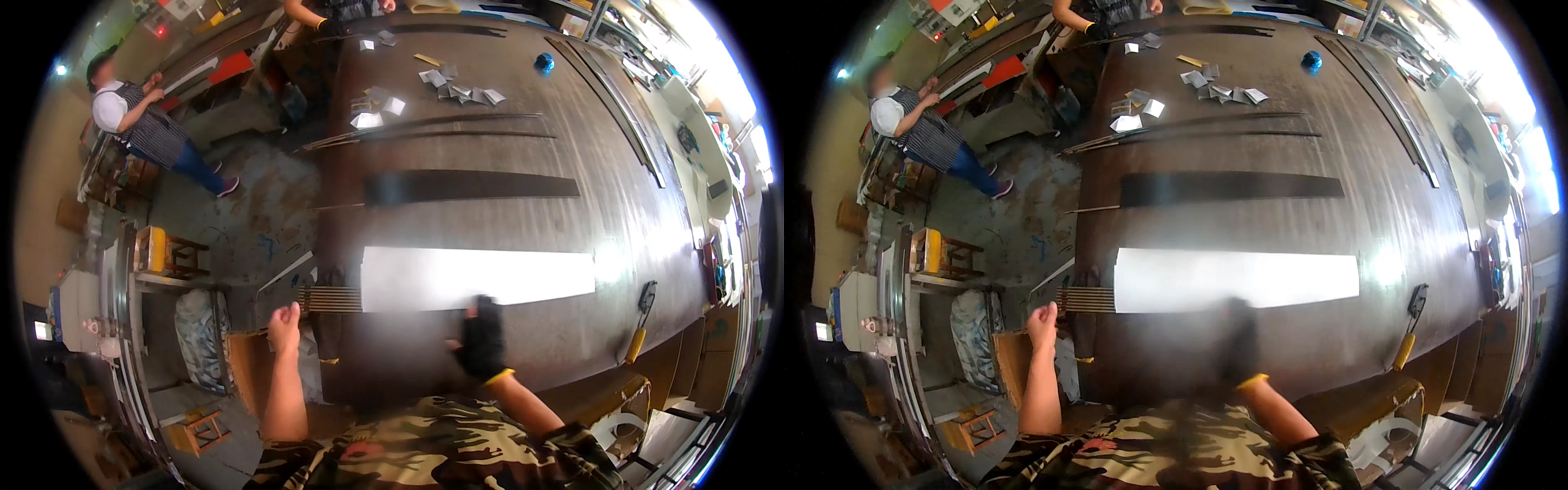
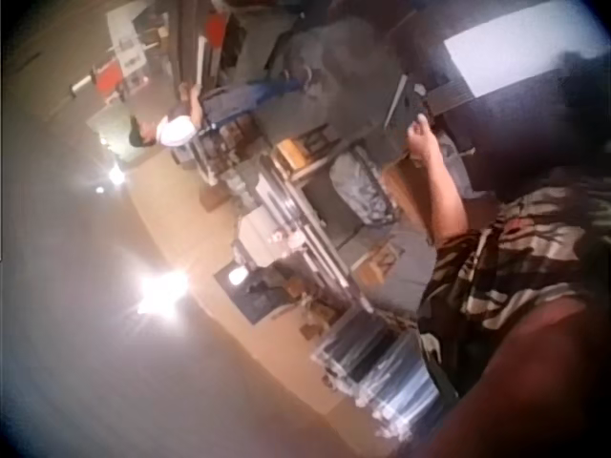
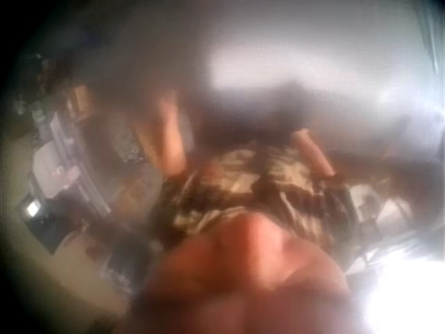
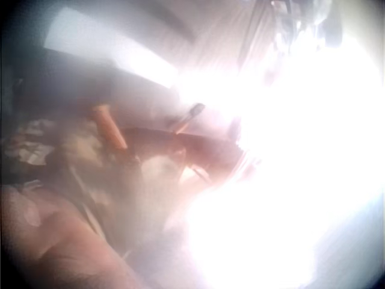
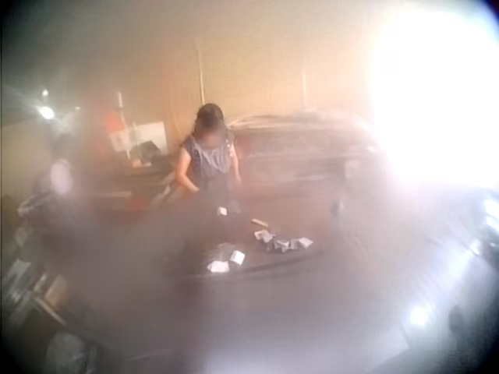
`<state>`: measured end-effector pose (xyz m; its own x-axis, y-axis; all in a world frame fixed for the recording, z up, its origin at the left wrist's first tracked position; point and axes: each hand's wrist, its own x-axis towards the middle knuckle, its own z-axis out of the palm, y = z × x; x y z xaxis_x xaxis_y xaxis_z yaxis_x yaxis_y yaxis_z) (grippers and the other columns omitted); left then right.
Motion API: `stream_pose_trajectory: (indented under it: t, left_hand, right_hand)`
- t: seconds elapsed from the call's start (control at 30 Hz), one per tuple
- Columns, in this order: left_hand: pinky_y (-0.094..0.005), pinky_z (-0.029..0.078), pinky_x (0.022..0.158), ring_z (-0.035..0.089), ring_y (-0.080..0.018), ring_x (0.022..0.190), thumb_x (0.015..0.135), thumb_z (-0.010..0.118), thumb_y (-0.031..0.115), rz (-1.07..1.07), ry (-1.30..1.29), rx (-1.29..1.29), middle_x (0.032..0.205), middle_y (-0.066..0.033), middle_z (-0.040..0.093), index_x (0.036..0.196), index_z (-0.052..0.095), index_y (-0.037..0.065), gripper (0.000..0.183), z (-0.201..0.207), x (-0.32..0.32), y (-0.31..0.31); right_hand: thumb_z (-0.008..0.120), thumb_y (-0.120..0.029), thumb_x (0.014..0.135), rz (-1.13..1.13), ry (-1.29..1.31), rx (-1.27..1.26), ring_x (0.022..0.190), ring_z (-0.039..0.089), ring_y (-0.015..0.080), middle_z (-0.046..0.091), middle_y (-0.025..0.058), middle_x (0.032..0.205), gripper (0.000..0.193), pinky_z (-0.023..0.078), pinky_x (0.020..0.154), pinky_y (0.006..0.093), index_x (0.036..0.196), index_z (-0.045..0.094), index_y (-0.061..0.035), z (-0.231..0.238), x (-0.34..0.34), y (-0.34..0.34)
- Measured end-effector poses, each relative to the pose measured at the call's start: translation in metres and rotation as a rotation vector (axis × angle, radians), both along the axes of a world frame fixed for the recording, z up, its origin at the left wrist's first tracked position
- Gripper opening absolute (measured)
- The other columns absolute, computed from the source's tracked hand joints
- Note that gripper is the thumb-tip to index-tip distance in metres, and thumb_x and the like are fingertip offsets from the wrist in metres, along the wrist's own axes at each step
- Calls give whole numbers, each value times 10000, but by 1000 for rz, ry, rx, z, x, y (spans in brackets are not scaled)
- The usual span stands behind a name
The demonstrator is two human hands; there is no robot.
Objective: The person applies black adhesive strips to metal sheets using a hand tool to press them down.
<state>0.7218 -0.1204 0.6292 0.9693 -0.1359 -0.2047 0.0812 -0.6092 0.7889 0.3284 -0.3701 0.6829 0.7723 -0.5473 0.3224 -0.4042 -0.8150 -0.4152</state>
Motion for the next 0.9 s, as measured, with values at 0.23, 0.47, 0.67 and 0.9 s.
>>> stream_pose_trajectory:
  t: [0.23, 0.47, 0.67, 0.9]
  left_hand:
    - [-249, 471, 529, 570, -83, 671, 897, 760, 352, -21, 524, -380, 823, 6, 646, 992, 654, 83, 305, 25, -20, -13]
    - [-220, 397, 469, 527, -80, 588, 909, 747, 264, 13, 591, -558, 744, -1, 614, 916, 652, 75, 211, 27, -11, -17]
    - [-211, 357, 456, 492, -66, 537, 917, 738, 221, -208, 382, -609, 700, 5, 589, 890, 646, 69, 180, 97, -78, 49]
    - [-287, 405, 527, 512, -101, 564, 927, 714, 259, -378, 354, -232, 655, 1, 591, 845, 659, 29, 250, 39, -114, 96]
  right_hand:
    - [626, -460, 931, 335, -353, 990, 1331, 483, 368, 529, 235, 1409, 655, 375, 1119, 440, 1369, 518, 14, 32, 134, 91]
    - [560, -418, 966, 60, 371, 485, 1024, 624, 318, 660, 170, 1091, 428, 478, 945, 409, 1114, 625, -22, 97, 89, 54]
    - [519, -460, 989, -345, 6, 890, 846, 629, 299, 647, 151, 894, 447, 492, 807, 409, 928, 616, -28, -8, -2, 11]
    - [531, -482, 986, -488, -116, 1040, 689, 651, 301, 653, 144, 716, 504, 515, 678, 414, 777, 619, -32, -111, -109, 36]
